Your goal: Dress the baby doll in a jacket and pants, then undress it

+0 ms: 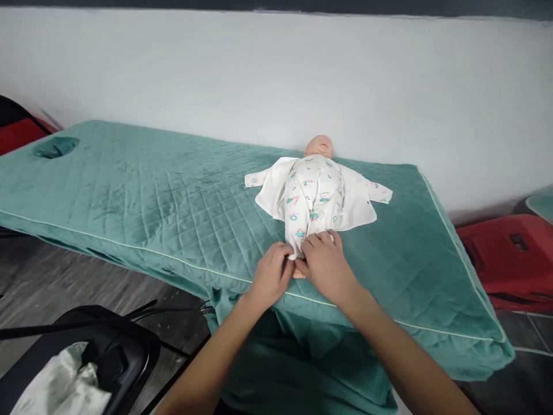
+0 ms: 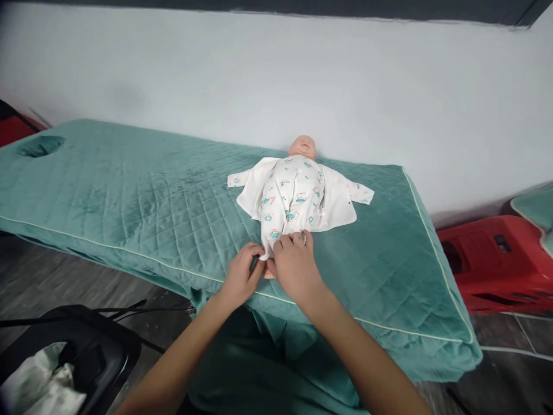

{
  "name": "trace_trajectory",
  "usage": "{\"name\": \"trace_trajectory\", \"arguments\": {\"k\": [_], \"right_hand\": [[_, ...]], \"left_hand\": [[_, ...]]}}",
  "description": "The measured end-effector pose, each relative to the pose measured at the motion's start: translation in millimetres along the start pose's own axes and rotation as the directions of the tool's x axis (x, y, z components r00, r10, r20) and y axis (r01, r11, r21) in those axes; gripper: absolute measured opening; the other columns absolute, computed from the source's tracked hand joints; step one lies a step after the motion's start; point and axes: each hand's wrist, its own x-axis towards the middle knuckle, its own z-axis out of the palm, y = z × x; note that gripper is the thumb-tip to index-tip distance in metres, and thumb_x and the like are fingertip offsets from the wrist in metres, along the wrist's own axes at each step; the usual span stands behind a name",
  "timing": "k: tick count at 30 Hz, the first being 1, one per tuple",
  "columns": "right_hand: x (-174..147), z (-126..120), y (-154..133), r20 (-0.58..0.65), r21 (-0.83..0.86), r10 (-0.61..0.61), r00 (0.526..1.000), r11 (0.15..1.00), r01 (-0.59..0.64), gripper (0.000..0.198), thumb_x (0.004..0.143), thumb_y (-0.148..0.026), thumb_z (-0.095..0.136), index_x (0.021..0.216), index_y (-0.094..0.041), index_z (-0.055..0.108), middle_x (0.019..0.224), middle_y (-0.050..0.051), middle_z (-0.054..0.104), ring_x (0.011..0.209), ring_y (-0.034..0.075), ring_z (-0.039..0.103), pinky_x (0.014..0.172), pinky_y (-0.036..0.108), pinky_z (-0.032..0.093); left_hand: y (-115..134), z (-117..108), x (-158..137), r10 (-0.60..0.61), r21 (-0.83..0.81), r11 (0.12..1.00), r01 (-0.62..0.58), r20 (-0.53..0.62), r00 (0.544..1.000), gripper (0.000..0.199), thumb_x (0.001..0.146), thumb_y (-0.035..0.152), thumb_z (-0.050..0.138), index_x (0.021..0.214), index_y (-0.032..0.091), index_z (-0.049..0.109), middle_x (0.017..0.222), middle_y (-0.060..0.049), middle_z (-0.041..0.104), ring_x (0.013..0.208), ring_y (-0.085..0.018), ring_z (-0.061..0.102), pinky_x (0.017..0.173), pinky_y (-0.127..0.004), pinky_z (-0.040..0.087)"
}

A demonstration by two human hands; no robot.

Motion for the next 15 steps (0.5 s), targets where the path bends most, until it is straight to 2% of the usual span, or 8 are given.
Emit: {"name": "trace_trajectory", "arguments": {"k": [5,9,12,15], "right_hand": [[-7.2,-0.8,-5.7,-0.058,0.022,-0.065,0.996,0.998,0.066,0.016,0.097,-0.021,0.052,0.095,-0.016,0.067,0.094,0.007,0.068,0.096,0.026,0.058,0.111,0.053,0.03],[-11.0,-10.7,-9.8,-0.078,0.038,-0.203,0.976,0.978,0.207,0.015,0.096,-0.022,0.054,0.088,-0.017,0.065,0.086,0.005,0.066,0.091,0.022,0.058,0.111,0.048,0.033],[-13.4,-17.5,-11.2,-0.09,0.052,-0.277,0.957,0.958,0.282,0.019,0.098,-0.024,0.053,0.084,-0.018,0.064,0.084,0.004,0.064,0.09,0.021,0.059,0.111,0.047,0.034],[-20.8,-20.3,-0.5,-0.119,0.169,-0.246,0.962,0.95,0.264,0.022,0.101,-0.025,0.049,0.085,-0.019,0.062,0.087,0.004,0.065,0.092,0.02,0.059,0.107,0.044,0.038]], "left_hand": [[7.3,-9.7,-2.7,0.021,0.002,1.0,-0.02,-0.04,0.999,0.011,0.099,0.014,0.047,0.106,0.021,0.051,0.098,-0.004,0.061,0.091,-0.016,0.06,0.082,-0.03,0.05],[1.3,-14.4,-17.8,0.048,-0.003,0.999,-0.048,-0.088,0.995,0.015,0.097,0.011,0.047,0.106,0.022,0.051,0.097,-0.003,0.06,0.09,-0.015,0.06,0.081,-0.029,0.05],[-3.8,-15.0,-29.9,0.032,0.041,0.999,-0.026,-0.128,0.991,0.015,0.096,0.01,0.047,0.105,0.021,0.051,0.096,-0.003,0.06,0.089,-0.015,0.06,0.079,-0.03,0.05],[-1.3,-15.7,-31.7,-0.002,0.109,0.994,0.018,-0.147,0.989,0.018,0.094,0.009,0.048,0.107,0.021,0.053,0.1,-0.005,0.061,0.095,-0.018,0.06,0.083,-0.033,0.052]]}}
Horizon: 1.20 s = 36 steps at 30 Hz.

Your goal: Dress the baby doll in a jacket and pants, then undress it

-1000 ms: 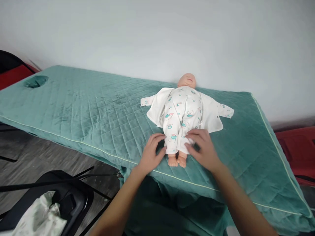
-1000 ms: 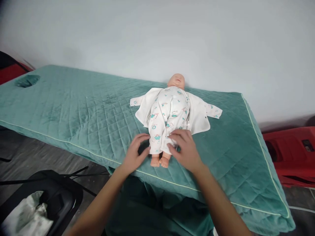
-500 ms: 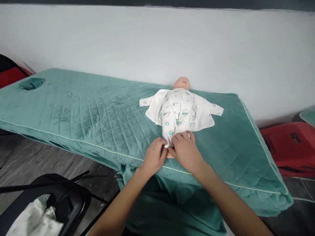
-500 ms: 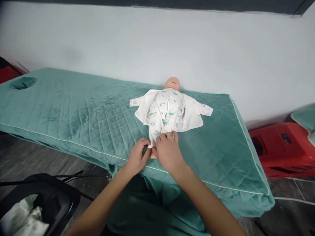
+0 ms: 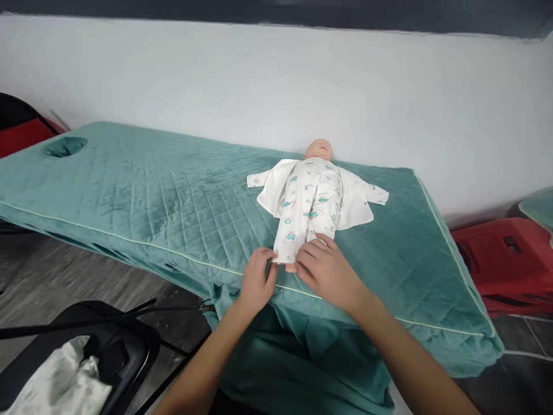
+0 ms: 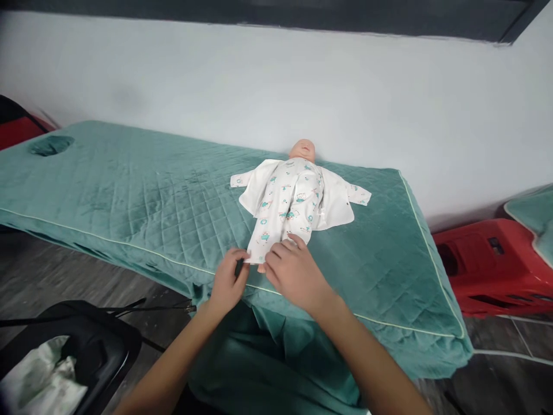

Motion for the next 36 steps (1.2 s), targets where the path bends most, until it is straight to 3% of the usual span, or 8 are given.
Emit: {"name": "trace_trajectory", "arguments": {"k": [3,5,9,12,17,24,31,36], "right_hand": [[-20.1,0.5,18.6,-0.108,0.174,0.184,0.977,0.971,-0.164,0.016,0.101,-0.021,0.046,0.096,-0.021,0.062,0.101,0.005,0.066,0.1,0.02,0.061,0.096,0.037,0.045],[-35.8,7.1,31.8,-0.182,0.238,0.339,0.923,0.926,-0.292,0.014,0.098,-0.021,0.049,0.107,-0.021,0.06,0.111,0.008,0.064,0.104,0.022,0.061,0.091,0.036,0.048],[-56.8,32.9,45.7,-0.127,0.201,0.489,0.863,0.865,-0.46,0.025,0.092,-0.023,0.057,0.116,-0.018,0.056,0.116,0.011,0.062,0.103,0.025,0.061,0.085,0.037,0.05],[-57.4,52.1,46.7,-0.109,0.114,0.481,0.87,0.875,-0.47,0.017,0.093,-0.024,0.055,0.108,-0.017,0.057,0.107,0.01,0.064,0.101,0.026,0.059,0.085,0.038,0.047],[-47.4,64.4,50.3,-0.18,0.076,0.446,0.877,0.895,-0.44,0.01,0.096,-0.021,0.046,0.097,-0.017,0.056,0.092,0.007,0.063,0.09,0.023,0.058,0.079,0.034,0.044],[-49.4,44.3,46.7,-0.255,0.284,0.345,0.903,0.92,-0.271,0.015,0.096,-0.014,0.046,0.1,-0.019,0.059,0.096,0.006,0.062,0.088,0.02,0.059,0.08,0.033,0.048],[-52.9,11.3,25.6,-0.328,0.279,0.187,0.926,0.956,-0.094,0.015,0.097,-0.012,0.051,0.103,-0.021,0.061,0.095,0.006,0.064,0.089,0.019,0.059,0.078,0.033,0.05],[-58.6,24.1,28.0,-0.197,0.236,0.155,0.968,0.966,-0.106,0.015,0.098,-0.015,0.05,0.105,-0.02,0.063,0.096,0.007,0.067,0.088,0.02,0.062,0.079,0.036,0.052]], "left_hand": [[13.1,0.5,10.3,0.045,0.001,0.999,-0.045,-0.002,0.999,0.026,0.092,0.009,0.05,0.116,0.02,0.054,0.114,-0.009,0.061,0.109,-0.021,0.059,0.094,-0.04,0.052],[24.6,3.8,21.5,0.107,-0.017,0.994,-0.106,0.031,0.994,0.028,0.093,0.011,0.051,0.119,0.021,0.054,0.12,-0.009,0.061,0.116,-0.022,0.057,0.099,-0.043,0.051],[40.8,18.4,45.2,0.127,0.106,0.982,-0.154,0.227,0.965,0.026,0.095,0.015,0.051,0.119,0.02,0.058,0.128,-0.01,0.062,0.134,-0.027,0.048,0.109,-0.049,0.046],[43.8,29.5,57.6,0.087,0.221,0.961,-0.165,0.323,0.942,0.024,0.093,0.015,0.053,0.115,0.019,0.061,0.135,-0.01,0.06,0.143,-0.03,0.039,0.114,-0.052,0.042],[42.3,36.6,65.3,0.058,0.262,0.954,-0.148,0.322,0.945,0.017,0.09,0.014,0.057,0.105,0.02,0.065,0.131,-0.009,0.064,0.141,-0.031,0.044,0.109,-0.053,0.045],[40.8,29.7,60.3,0.076,0.141,0.983,-0.12,0.286,0.955,0.01,0.089,0.015,0.059,0.092,0.021,0.066,0.128,-0.006,0.066,0.139,-0.029,0.046,0.113,-0.053,0.042],[43.7,15.3,48.5,0.039,-0.148,0.989,-0.02,0.131,0.991,0.007,0.089,0.015,0.06,0.086,0.022,0.06,0.121,-0.006,0.068,0.132,-0.025,0.052,0.109,-0.048,0.049],[39.7,12.9,37.9,0.039,-0.101,0.995,-0.026,0.132,0.99,0.007,0.093,0.016,0.057,0.091,0.022,0.06,0.128,-0.008,0.064,0.136,-0.025,0.048,0.111,-0.05,0.046]]}}
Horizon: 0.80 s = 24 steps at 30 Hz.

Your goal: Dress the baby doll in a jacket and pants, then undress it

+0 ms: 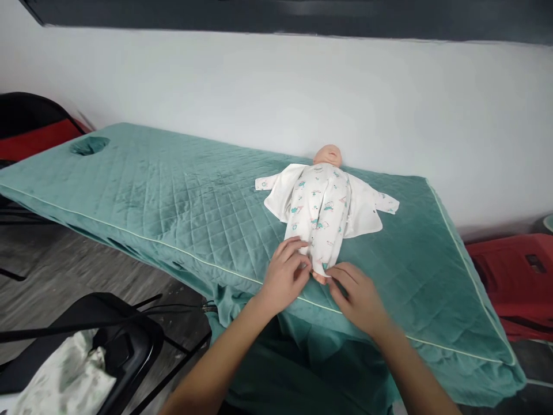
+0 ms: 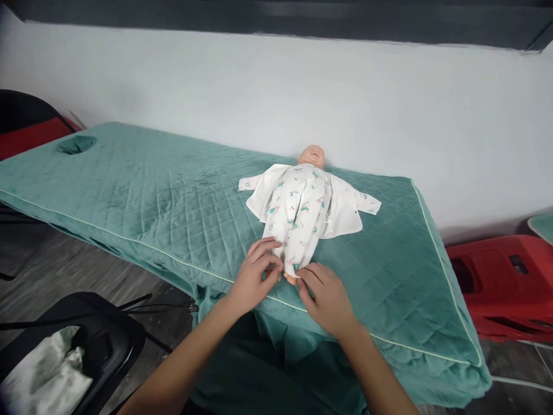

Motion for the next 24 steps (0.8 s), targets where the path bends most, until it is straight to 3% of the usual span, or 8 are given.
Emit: {"name": "trace_trajectory", "arguments": {"k": [3,7,11,15,18,21,24], "right_hand": [[-8.8,7.0,7.6,0.038,0.003,0.024,0.999,1.0,-0.024,0.017,0.098,-0.017,0.051,0.109,-0.021,0.064,0.101,0.007,0.068,0.091,0.021,0.064,0.08,0.037,0.054],[-14.4,9.9,14.8,-0.028,0.088,0.066,0.997,0.994,-0.063,0.016,0.1,-0.019,0.051,0.109,-0.022,0.063,0.101,0.007,0.069,0.093,0.02,0.066,0.081,0.036,0.055],[-8.7,12.0,15.6,-0.089,0.144,0.106,0.99,0.985,-0.092,0.014,0.1,-0.018,0.051,0.106,-0.022,0.062,0.096,0.006,0.069,0.089,0.019,0.065,0.078,0.035,0.055],[2.0,13.5,5.9,-0.15,0.176,0.091,0.984,0.982,-0.064,0.015,0.098,-0.014,0.053,0.107,-0.022,0.062,0.1,0.006,0.068,0.095,0.019,0.063,0.083,0.035,0.054],[10.4,13.9,-4.5,-0.157,0.142,0.062,0.986,0.989,-0.04,0.017,0.097,-0.013,0.054,0.108,-0.022,0.062,0.111,0.008,0.067,0.106,0.021,0.061,0.092,0.041,0.052],[17.2,16.6,-12.2,-0.104,0.112,0.029,0.994,0.994,-0.018,0.019,0.097,-0.013,0.053,0.111,-0.022,0.063,0.12,0.008,0.068,0.123,0.024,0.057,0.103,0.048,0.047],[19.8,20.5,-15.8,-0.085,0.113,0.002,0.996,0.994,0.008,0.023,0.098,-0.013,0.052,0.114,-0.023,0.064,0.112,0.005,0.073,0.117,0.022,0.062,0.103,0.047,0.048]], "left_hand": [[-8.9,-3.6,-17.6,-0.043,0.022,0.999,0.043,-0.037,0.998,0.018,0.095,0.014,0.054,0.11,0.022,0.058,0.136,-0.011,0.058,0.134,-0.024,0.049,0.11,-0.049,0.047],[-24.3,-11.9,-42.2,-0.145,0.055,0.988,0.147,-0.037,0.989,0.033,0.094,0.011,0.051,0.125,0.023,0.052,0.134,-0.012,0.057,0.127,-0.022,0.055,0.107,-0.046,0.049],[-33.5,-14.1,-46.9,-0.2,0.128,0.973,0.192,0.055,0.978,0.036,0.092,0.014,0.055,0.127,0.023,0.051,0.125,-0.01,0.06,0.119,-0.024,0.058,0.101,-0.045,0.051],[-34.3,-8.4,-35.1,-0.23,0.171,0.961,0.217,0.06,0.971,0.023,0.094,0.02,0.056,0.117,0.021,0.054,0.108,-0.007,0.063,0.096,-0.02,0.064,0.082,-0.036,0.055],[-29.5,-5.6,-26.7,-0.214,0.147,0.968,0.204,0.055,0.975,0.007,0.096,0.021,0.053,0.103,0.021,0.056,0.097,-0.004,0.064,0.084,-0.018,0.063,0.073,-0.031,0.053],[-19.8,-7.8,-24.3,-0.132,0.072,0.989,0.13,0.025,0.991,0.006,0.098,0.019,0.049,0.099,0.021,0.054,0.093,-0.003,0.064,0.082,-0.016,0.063,0.072,-0.029,0.051],[-12.4,-13.4,-29.2,-0.043,0.088,0.995,0.044,-0.011,0.999,0.008,0.099,0.018,0.048,0.102,0.022,0.054,0.095,-0.005,0.065,0.085,-0.017,0.063,0.073,-0.029,0.051]]}}
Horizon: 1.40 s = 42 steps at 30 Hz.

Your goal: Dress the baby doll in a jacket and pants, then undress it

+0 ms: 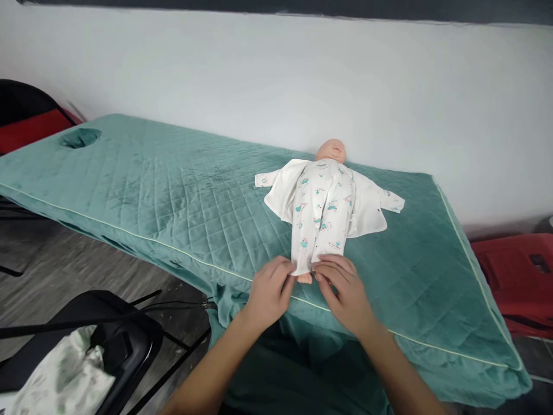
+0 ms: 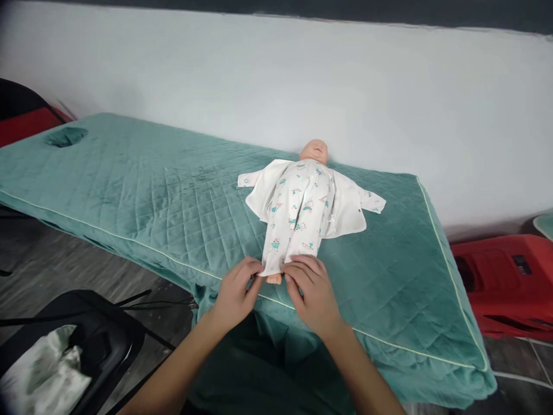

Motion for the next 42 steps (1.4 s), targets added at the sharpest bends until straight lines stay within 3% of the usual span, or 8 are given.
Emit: {"name": "trace_trajectory", "arguments": {"k": [4,8,11,17,22,29,37,42], "right_hand": [[-1.3,-4.2,4.4,-0.004,0.015,-0.065,0.998,0.998,0.065,0.027,0.097,-0.011,0.052,0.114,-0.025,0.066,0.105,0.003,0.076,0.102,0.019,0.069,0.097,0.044,0.051],[2.2,-22.8,30.4,-0.082,-0.085,-0.081,0.993,0.994,0.074,0.027,0.096,-0.012,0.051,0.115,-0.025,0.065,0.114,0.006,0.074,0.111,0.022,0.067,0.097,0.045,0.051],[11.9,-35.0,61.9,-0.086,-0.276,-0.044,0.995,0.961,0.018,0.027,0.095,-0.013,0.05,0.117,-0.021,0.065,0.121,0.009,0.071,0.114,0.025,0.063,0.097,0.045,0.049],[33.7,-32.2,108.4,0.127,-0.602,0.123,0.984,0.798,-0.022,0.029,0.092,-0.011,0.051,0.117,-0.015,0.065,0.127,0.012,0.065,0.117,0.029,0.055,0.095,0.042,0.043],[39.1,-26.9,119.1,0.128,-0.606,0.107,0.986,0.795,-0.008,0.02,0.093,-0.012,0.05,0.104,-0.015,0.066,0.114,0.01,0.067,0.105,0.026,0.055,0.089,0.038,0.039],[30.2,-29.9,129.2,-0.017,-0.402,0.036,0.999,0.915,-0.04,0.018,0.086,-0.005,0.05,0.075,-0.019,0.057,0.08,0.004,0.061,0.083,0.021,0.051,0.077,0.034,0.038],[26.3,-33.7,129.1,-0.246,-0.323,0.003,0.969,0.942,-0.085,0.021,0.084,-0.005,0.047,0.071,-0.021,0.047,0.073,0.003,0.055,0.075,0.02,0.046,0.072,0.035,0.034],[26.0,-35.2,129.9,-0.274,-0.288,0.011,0.962,0.953,-0.093,0.02,0.083,-0.005,0.047,0.07,-0.021,0.047,0.071,0.003,0.054,0.074,0.02,0.046,0.072,0.036,0.034]], "left_hand": [[-10.6,-8.0,-11.6,-0.005,0.04,0.999,0.004,0.014,1.0,0.006,0.097,0.019,0.051,0.101,0.022,0.054,0.093,-0.005,0.066,0.079,-0.016,0.063,0.069,-0.029,0.05],[-42.1,-13.8,-4.7,0.007,-0.002,1.0,-0.007,-0.02,1.0,0.004,0.096,0.023,0.054,0.098,0.021,0.057,0.092,-0.005,0.067,0.083,-0.017,0.065,0.074,-0.031,0.053],[-68.4,-11.6,25.1,-0.035,0.092,0.995,0.044,-0.097,0.995,0.015,0.097,0.021,0.049,0.107,0.02,0.06,0.1,-0.007,0.069,0.094,-0.019,0.066,0.083,-0.035,0.055],[-90.9,14.1,98.1,0.056,0.37,0.924,-0.092,0.107,0.993,0.035,0.093,0.015,0.049,0.126,0.02,0.062,0.14,-0.012,0.059,0.142,-0.033,0.043,0.109,-0.053,0.044],[-86.2,30.5,115.3,0.07,0.416,0.902,-0.117,0.126,0.99,0.03,0.096,0.016,0.045,0.119,0.017,0.065,0.145,-0.015,0.055,0.144,-0.03,0.044,0.114,-0.05,0.041],[-87.5,30.0,108.2,-0.043,0.478,0.878,0.005,0.068,0.997,0.024,0.095,0.019,0.05,0.106,0.022,0.072,0.14,-0.01,0.061,0.139,-0.031,0.048,0.105,-0.049,0.047],[-94.5,26.1,101.6,0.166,0.295,0.941,-0.165,0.021,0.986,0.03,0.094,0.014,0.049,0.107,0.026,0.074,0.131,-0.005,0.066,0.13,-0.025,0.053,0.106,-0.046,0.046],[-94.8,25.8,101.8,0.179,0.247,0.952,-0.182,0.035,0.983,0.027,0.088,0.01,0.049,0.084,0.022,0.073,0.128,-0.005,0.068,0.131,-0.026,0.052,0.106,-0.046,0.046]]}}
